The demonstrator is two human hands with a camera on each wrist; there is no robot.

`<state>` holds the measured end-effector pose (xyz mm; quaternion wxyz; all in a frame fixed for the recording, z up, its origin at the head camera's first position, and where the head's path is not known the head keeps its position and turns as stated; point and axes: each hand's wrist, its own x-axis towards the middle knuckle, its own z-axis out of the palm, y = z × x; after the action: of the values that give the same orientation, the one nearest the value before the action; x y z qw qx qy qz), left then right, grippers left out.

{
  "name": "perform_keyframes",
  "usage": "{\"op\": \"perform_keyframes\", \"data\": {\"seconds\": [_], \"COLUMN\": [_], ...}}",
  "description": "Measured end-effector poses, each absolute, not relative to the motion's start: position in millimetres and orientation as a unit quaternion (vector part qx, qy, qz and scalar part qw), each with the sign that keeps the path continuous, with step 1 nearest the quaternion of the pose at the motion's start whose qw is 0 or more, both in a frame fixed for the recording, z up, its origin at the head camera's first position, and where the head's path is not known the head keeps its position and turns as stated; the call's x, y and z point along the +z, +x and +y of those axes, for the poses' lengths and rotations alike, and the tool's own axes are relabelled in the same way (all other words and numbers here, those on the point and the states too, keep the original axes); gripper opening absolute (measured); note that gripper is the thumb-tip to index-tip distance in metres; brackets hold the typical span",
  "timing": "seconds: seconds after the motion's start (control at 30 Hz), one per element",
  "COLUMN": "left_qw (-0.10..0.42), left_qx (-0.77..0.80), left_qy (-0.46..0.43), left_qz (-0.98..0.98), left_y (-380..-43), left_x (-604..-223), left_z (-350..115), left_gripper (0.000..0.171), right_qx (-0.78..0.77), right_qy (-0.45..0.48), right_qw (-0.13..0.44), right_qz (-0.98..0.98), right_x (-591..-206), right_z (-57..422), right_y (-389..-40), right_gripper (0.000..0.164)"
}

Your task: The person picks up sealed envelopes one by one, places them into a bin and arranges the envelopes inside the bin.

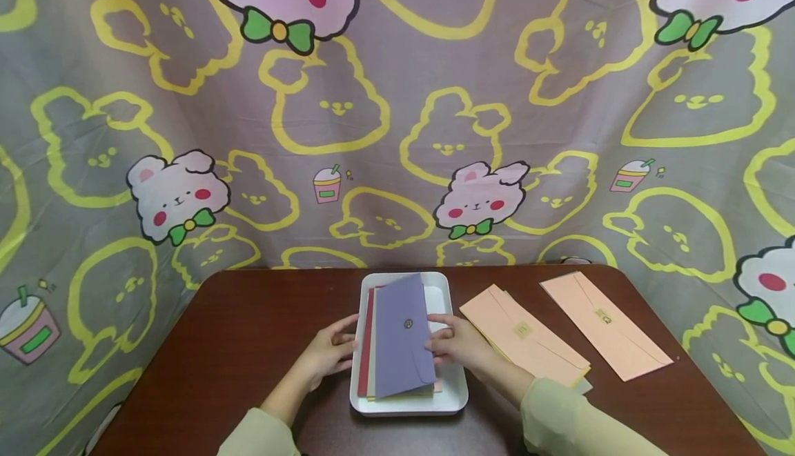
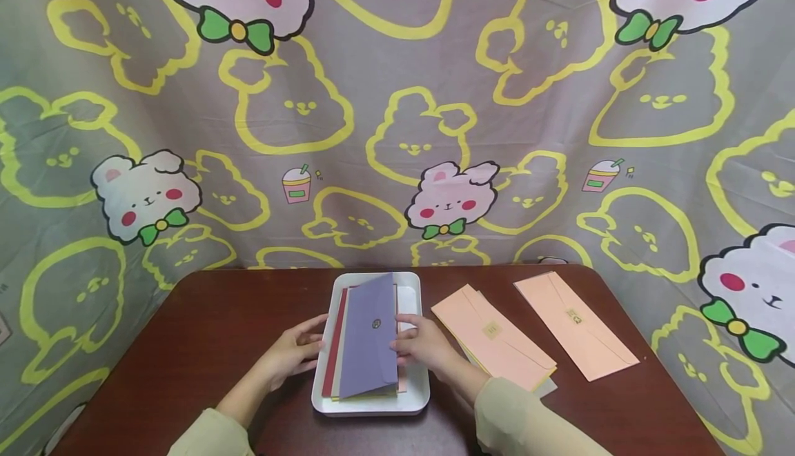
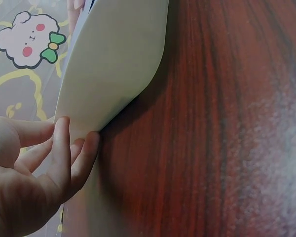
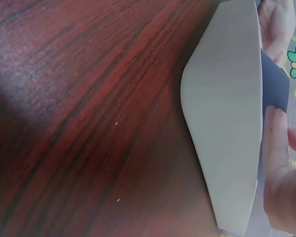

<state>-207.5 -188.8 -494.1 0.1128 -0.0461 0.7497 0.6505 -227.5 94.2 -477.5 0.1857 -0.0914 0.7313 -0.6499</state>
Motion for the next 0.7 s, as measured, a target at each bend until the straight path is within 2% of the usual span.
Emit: {"op": "perform_keyframes", "data": {"seconds": [0.37,0.7], "left_qw": [0.110,0.109], "left_qx": [0.650,0.650], "left_qy": [-0.049,-0.049], "left_qz": [0.750,0.751], "left_y": [-208,-208], "left_x": [-495,-496], "left_z": [-189,-190], "left_gripper": [0.053,0.054], "right_qx": [-0.638,-0.640], "right_qy": [-0.119,-0.133], "right_qw": [0.211,0.231], "right_qz": [0.731,0.721], "right_x": [-475,-470], "right_z": [96,109], "right_y": [-225,-222], "right_gripper": [0.068,0.063]}}
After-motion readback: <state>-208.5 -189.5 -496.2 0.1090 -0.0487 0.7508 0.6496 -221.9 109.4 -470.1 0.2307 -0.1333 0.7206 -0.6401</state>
